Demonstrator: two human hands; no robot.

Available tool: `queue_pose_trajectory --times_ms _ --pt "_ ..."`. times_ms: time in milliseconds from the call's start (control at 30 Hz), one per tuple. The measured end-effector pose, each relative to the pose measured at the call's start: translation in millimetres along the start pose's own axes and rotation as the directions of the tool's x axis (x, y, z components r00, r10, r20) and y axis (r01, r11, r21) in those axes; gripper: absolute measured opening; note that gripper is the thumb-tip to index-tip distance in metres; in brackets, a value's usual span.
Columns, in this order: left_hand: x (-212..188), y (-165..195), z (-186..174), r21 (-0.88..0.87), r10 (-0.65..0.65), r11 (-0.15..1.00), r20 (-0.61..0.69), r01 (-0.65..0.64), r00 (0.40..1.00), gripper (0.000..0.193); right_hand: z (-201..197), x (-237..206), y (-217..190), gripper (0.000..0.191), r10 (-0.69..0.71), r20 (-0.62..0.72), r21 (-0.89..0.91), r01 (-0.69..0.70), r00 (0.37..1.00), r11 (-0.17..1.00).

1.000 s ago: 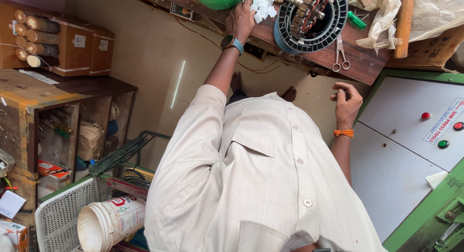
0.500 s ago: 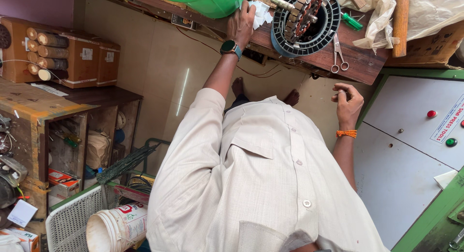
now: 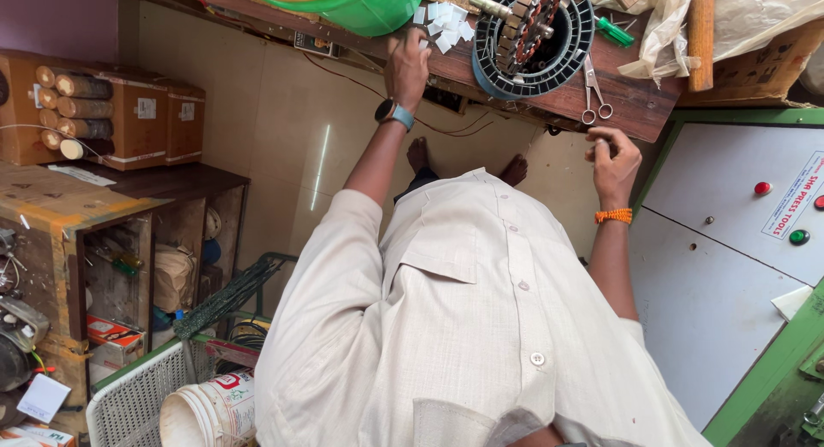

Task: The person cuts small white insulating sheets with scissors and places them between copper windings on a motor stator. They repeatedly pick up sheets, cut them to size, and insert them into the stator slots.

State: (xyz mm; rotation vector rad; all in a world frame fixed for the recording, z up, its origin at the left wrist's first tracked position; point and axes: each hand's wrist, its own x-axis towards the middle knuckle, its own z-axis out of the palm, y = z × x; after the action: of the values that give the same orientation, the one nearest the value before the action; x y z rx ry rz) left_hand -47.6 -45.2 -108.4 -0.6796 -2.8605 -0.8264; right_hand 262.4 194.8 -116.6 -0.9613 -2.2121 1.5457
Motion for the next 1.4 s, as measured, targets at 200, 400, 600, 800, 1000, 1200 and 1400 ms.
queue_pose_trajectory --times_ms 200,400,600,800,1000,1200,1400 --pt "-27 -3 -11 -0.07 0.011 0.997 0.024 -0.009 1.0 0.019 10 33 -7 0.02 -0.245 -0.095 -0.249 0.216 0.965 0.944" --pt "-37 -17 -4 -0.006 -0.009 1.0 -0.025 0.009 1.0 0.011 31 41 -13 0.019 -0.301 -0.107 -0.499 0.211 0.948 0.841" --pt "-37 -12 -7 -0.499 -0.31 0.827 -0.018 0.26 0.951 0.01 40 30 -13 0.034 -0.25 -0.102 -0.595 0.143 0.963 0.791" --pt "-31 8 -25 -0.887 -0.295 0.276 0.289 0.371 0.911 0.016 30 26 -3 0.042 -0.248 -0.145 -0.64 0.101 0.958 0.762" --pt "-35 33 -59 -0.932 0.017 -0.056 0.359 0.359 0.933 0.029 23 16 1 0.067 -0.082 -0.152 -0.692 -0.047 0.985 0.72" --pt "-42 69 -64 -0.895 0.25 -0.135 0.384 0.424 0.889 0.016 5 19 6 0.073 0.512 0.24 0.441 -0.562 0.825 0.699" --pt "-39 99 -55 -0.829 0.384 -0.195 0.427 0.525 0.818 0.017 -23 -10 -51 0.059 0.157 0.458 0.578 -0.427 0.875 0.695"
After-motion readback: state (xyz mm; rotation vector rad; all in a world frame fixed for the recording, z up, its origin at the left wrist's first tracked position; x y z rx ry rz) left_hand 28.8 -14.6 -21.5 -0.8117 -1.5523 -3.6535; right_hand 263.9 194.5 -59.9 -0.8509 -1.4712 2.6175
